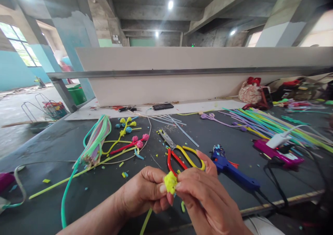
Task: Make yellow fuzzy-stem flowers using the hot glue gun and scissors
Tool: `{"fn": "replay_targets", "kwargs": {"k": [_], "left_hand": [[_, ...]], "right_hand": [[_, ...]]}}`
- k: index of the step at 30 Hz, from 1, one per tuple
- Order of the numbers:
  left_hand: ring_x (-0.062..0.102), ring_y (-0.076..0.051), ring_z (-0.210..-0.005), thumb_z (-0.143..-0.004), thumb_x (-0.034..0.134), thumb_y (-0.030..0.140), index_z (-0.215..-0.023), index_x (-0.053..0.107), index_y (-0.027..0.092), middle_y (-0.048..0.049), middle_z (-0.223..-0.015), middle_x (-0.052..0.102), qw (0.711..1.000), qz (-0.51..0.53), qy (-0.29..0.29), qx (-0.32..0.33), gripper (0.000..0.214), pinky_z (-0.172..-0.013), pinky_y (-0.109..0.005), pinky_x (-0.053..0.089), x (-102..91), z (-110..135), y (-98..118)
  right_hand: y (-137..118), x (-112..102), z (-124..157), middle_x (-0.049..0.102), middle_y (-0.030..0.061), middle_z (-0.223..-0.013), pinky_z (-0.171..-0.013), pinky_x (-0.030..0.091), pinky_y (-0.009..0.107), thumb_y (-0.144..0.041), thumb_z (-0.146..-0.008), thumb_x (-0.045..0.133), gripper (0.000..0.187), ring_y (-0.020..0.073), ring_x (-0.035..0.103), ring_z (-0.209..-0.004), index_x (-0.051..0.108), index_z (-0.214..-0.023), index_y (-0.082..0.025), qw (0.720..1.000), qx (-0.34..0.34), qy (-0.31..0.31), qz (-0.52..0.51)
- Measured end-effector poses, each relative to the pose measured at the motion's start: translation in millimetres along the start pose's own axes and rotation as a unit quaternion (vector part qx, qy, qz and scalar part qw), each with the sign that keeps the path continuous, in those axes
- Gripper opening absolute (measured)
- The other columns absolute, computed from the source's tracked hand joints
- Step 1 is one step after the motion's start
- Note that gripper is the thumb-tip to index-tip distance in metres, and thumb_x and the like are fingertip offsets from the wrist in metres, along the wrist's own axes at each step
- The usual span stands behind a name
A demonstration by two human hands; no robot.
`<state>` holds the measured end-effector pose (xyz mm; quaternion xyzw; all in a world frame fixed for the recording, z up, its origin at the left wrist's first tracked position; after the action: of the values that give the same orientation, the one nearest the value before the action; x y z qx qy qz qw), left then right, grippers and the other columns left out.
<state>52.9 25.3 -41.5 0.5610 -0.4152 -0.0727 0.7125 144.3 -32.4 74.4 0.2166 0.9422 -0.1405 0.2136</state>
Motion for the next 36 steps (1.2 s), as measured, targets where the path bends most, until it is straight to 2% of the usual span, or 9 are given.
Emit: {"fn": "replay_targets", "kwargs": {"k": [11,19,25,31,36], "left_hand": [[0.039,-0.004,-0.035,-0.069,0.073,0.040,-0.061,0.067,0.007,-0.0009,-0.045,0.051,1.000,-0.006,0.013,0.003,0.034,-0.036,-0.018,0.022,-2.9,-2,-1],[0.039,-0.004,-0.036,-0.071,0.072,0.037,-0.063,0.068,0.007,-0.0013,-0.047,0.052,1.000,-0.008,0.007,0.008,0.032,-0.037,-0.018,0.023,-1.3,-1,0],[0.039,-0.004,-0.037,-0.072,0.071,0.039,-0.064,0.068,0.007,-0.0009,-0.047,0.052,1.000,-0.019,0.021,0.009,0.033,-0.037,-0.017,0.024,-5.2,-2,0],[0.038,-0.003,-0.039,-0.071,0.071,0.042,-0.066,0.069,0.008,0.0003,-0.048,0.051,0.997,-0.062,0.038,0.009,0.035,-0.039,-0.017,0.025,-8.1,-2,1],[0.041,-0.004,-0.042,-0.072,0.069,0.045,-0.069,0.070,0.008,-0.0004,-0.051,0.053,0.991,-0.132,0.038,0.001,0.037,-0.040,-0.016,0.029,-12.9,0,-2]], "right_hand": [[7,4,2,0.067,-0.0035,-0.066,-0.106,0.032,0.047,-0.004,-0.082,0.051,0.017,0.0076,0.064,-0.058,0.057,-0.075,-0.019,1.000,0.009,0.013,0.011],[7,2,6,0.068,-0.0003,-0.068,-0.106,0.032,0.043,-0.002,-0.080,0.055,0.013,0.0093,0.065,-0.064,0.058,-0.078,-0.015,0.999,-0.003,0.031,0.018],[9,2,3,0.063,-0.0042,-0.063,-0.102,0.030,0.039,-0.001,-0.079,0.052,0.020,0.0081,0.061,-0.058,0.055,-0.071,-0.018,0.998,0.018,0.036,0.041],[18,12,11,0.058,-0.0056,-0.061,-0.094,0.030,0.036,-0.004,-0.083,0.047,0.020,0.0080,0.053,-0.054,0.050,-0.069,-0.019,0.998,0.060,-0.011,0.022],[22,18,20,0.056,-0.0055,-0.061,-0.095,0.026,0.039,-0.011,-0.087,0.045,0.019,0.0096,0.052,-0.056,0.046,-0.071,-0.020,0.996,0.065,-0.069,-0.008]]}}
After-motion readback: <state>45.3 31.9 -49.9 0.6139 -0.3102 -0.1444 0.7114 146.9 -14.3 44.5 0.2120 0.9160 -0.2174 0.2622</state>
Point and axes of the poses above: each hand's wrist, its own z-axis away from the middle knuckle, its own x-axis out of the palm, y = z × x, the point moved 8 cm from there along -z, towards the middle knuckle
